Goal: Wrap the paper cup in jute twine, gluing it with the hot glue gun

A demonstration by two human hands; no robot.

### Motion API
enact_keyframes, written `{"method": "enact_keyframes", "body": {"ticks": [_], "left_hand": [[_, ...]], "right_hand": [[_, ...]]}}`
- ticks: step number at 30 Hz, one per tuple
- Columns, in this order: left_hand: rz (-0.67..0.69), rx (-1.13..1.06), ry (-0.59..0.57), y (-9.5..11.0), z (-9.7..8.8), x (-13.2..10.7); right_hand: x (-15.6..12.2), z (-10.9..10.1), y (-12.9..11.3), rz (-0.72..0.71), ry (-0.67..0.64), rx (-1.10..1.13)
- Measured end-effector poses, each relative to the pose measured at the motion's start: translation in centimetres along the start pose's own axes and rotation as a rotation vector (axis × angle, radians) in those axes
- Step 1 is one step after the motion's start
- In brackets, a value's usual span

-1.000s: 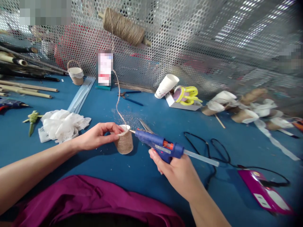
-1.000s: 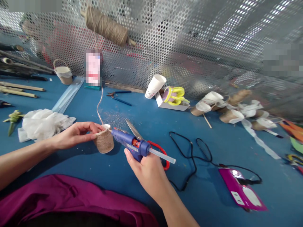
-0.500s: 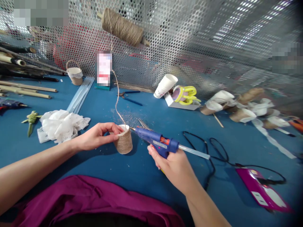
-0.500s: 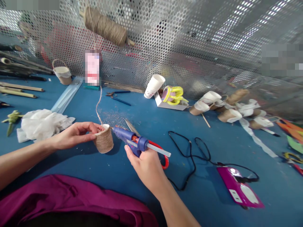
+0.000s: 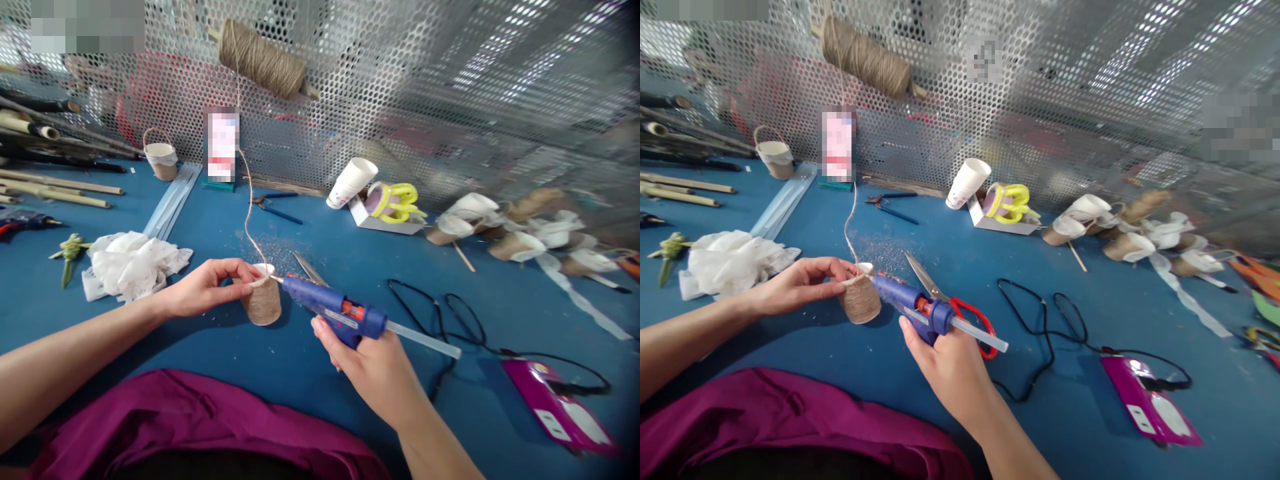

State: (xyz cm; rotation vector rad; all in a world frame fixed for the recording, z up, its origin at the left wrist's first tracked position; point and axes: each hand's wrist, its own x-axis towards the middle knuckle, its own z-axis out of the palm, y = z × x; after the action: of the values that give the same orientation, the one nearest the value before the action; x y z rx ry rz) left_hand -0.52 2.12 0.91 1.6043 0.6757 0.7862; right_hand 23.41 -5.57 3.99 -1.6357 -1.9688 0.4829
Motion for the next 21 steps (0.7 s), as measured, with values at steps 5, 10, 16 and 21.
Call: {"method": "enact_keyframes", "body": {"ticks": [5, 10, 16, 21], "left_hand": [[-0.009, 0.010, 0.012, 0.03, 0.02, -0.03], [-0.019, 0.018, 0.012, 0.14, 0.11, 0.02], [-0.026, 0.011, 0.012, 0.17, 0.11, 0.03], [-0.020, 0.009, 0.000, 0.07, 0.02, 0.02]], "right_hand": [[-0.23, 0.12, -0.24, -0.009, -0.001, 0.034], [-0.32, 0.16, -0.62, 0.026, -0.029, 0.056], [-0.22, 0.15, -0.40, 0.007, -0.031, 0.051], [0.24, -0.11, -0.05, 0.014, -0.024, 0.046]]}}
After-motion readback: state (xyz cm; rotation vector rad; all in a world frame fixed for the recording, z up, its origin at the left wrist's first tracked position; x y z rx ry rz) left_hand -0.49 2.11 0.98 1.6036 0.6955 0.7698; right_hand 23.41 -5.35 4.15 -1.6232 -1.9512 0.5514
